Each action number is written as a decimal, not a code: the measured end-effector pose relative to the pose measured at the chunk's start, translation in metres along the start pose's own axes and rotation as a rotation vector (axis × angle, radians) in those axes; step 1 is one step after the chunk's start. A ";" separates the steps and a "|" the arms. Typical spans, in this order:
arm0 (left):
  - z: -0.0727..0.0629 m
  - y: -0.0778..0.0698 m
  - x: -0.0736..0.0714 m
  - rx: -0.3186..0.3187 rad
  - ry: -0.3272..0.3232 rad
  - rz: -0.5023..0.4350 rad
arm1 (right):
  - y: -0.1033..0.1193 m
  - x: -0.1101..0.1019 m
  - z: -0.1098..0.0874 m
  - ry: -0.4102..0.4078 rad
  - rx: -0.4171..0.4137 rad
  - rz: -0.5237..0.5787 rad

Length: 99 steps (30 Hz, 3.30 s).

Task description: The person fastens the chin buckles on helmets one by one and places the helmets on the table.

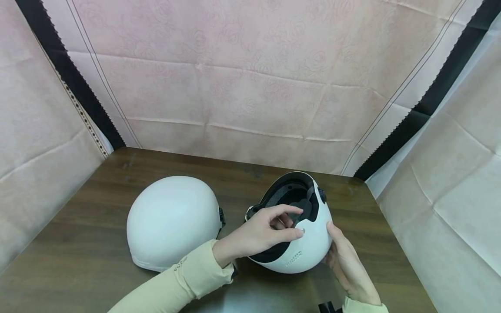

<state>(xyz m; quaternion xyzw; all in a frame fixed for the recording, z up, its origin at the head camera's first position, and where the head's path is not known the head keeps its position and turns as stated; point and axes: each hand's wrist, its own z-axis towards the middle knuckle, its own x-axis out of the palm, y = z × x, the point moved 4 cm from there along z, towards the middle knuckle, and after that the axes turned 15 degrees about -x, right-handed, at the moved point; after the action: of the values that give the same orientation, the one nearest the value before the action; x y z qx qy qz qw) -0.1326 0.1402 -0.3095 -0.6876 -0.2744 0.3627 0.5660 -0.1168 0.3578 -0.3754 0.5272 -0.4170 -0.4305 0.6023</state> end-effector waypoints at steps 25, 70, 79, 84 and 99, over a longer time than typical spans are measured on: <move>-0.002 -0.002 -0.003 0.014 -0.059 0.043 | -0.014 -0.008 0.002 0.169 0.037 0.374; -0.008 -0.007 -0.015 0.009 -0.177 0.023 | -0.005 0.003 0.010 0.048 0.065 0.308; -0.010 -0.009 -0.022 0.030 -0.207 0.017 | -0.004 0.005 0.024 0.078 0.083 0.368; -0.010 -0.010 -0.024 0.042 -0.239 0.023 | -0.001 0.005 0.032 0.064 0.075 0.340; -0.016 -0.010 -0.029 0.047 -0.300 0.057 | 0.001 0.007 0.042 0.054 0.090 0.351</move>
<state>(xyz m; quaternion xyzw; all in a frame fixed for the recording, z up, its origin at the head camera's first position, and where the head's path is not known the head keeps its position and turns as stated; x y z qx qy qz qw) -0.1367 0.1101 -0.2930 -0.6199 -0.3275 0.4836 0.5241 -0.1551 0.3392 -0.3699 0.4840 -0.5051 -0.2851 0.6552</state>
